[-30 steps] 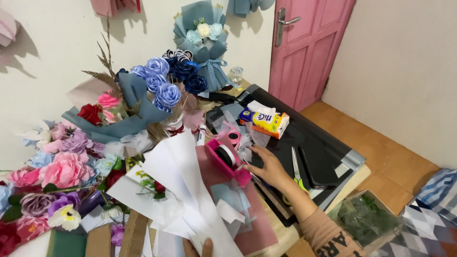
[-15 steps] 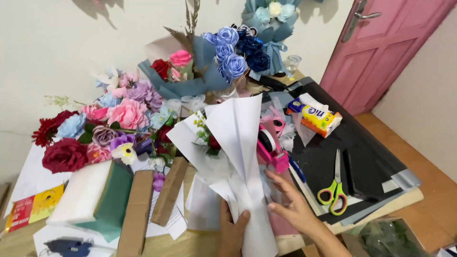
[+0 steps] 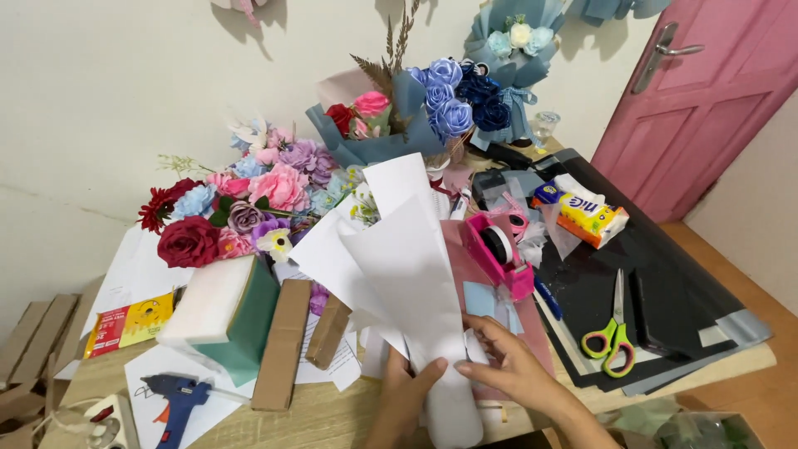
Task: The person wraps a small bouquet of artificial flowers in white paper, trims the edges with scissors, and secures the wrapping with tape. The person then folds the paper around the bouquet to create a neat package.
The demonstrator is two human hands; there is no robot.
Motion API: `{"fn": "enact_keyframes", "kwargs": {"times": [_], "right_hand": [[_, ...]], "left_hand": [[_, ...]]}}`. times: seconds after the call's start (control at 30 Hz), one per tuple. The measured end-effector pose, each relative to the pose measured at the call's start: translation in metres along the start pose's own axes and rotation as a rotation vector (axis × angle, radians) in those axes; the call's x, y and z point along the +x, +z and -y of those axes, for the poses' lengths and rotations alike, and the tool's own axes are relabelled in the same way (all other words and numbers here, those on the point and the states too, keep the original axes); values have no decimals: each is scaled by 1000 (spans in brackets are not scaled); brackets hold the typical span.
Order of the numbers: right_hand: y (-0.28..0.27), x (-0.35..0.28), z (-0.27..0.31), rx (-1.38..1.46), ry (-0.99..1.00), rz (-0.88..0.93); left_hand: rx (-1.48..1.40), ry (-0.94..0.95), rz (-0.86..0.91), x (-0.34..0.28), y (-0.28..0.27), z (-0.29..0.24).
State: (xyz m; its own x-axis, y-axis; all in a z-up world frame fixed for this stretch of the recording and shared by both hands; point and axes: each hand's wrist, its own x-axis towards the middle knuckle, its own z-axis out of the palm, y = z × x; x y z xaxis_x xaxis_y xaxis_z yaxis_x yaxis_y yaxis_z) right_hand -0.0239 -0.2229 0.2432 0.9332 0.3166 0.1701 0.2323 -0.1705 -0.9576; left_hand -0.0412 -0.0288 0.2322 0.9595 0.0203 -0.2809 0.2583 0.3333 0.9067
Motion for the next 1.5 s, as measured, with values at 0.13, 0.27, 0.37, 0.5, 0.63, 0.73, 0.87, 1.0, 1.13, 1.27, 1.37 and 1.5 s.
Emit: {"fn": "enact_keyframes", "kwargs": {"times": [0.13,0.27,0.37,0.5,0.63,0.73,0.87,1.0,1.13,1.27,1.37,1.5], "right_hand": [[-15,2,-9,222,56,105],[-26,-1,-7,122,174,85],[-44,-2,-3,140,165,205],[-65,-12,10,119,251,264],[-82,-17,9,84,338,258],[-96,-27,-8,103,411,172],[-109,-44,-20,79,475,169],[-113,-48,-53,311,325,-129],[-88,-34,-44,449,297,-286],[-46,-24,-36,367,391,-195],[-21,-22,-38,348,349,65],[-18,-19,-24,-27,296,145]], "left_hand": [[-74,63,36,15,-12,16],[-74,95,74,16,-14,22],[-97,19,105,12,-14,20],[-151,19,101,12,-20,21],[-183,-18,80,15,-16,28],[-224,-71,-139,4,-7,-1],[-283,-140,-145,1,-14,-16],[184,-13,-188,0,-3,-4],[505,69,-228,-14,18,-6],[589,395,-242,9,13,37],[587,294,-185,0,19,44],[685,451,-138,-5,19,66]]}}
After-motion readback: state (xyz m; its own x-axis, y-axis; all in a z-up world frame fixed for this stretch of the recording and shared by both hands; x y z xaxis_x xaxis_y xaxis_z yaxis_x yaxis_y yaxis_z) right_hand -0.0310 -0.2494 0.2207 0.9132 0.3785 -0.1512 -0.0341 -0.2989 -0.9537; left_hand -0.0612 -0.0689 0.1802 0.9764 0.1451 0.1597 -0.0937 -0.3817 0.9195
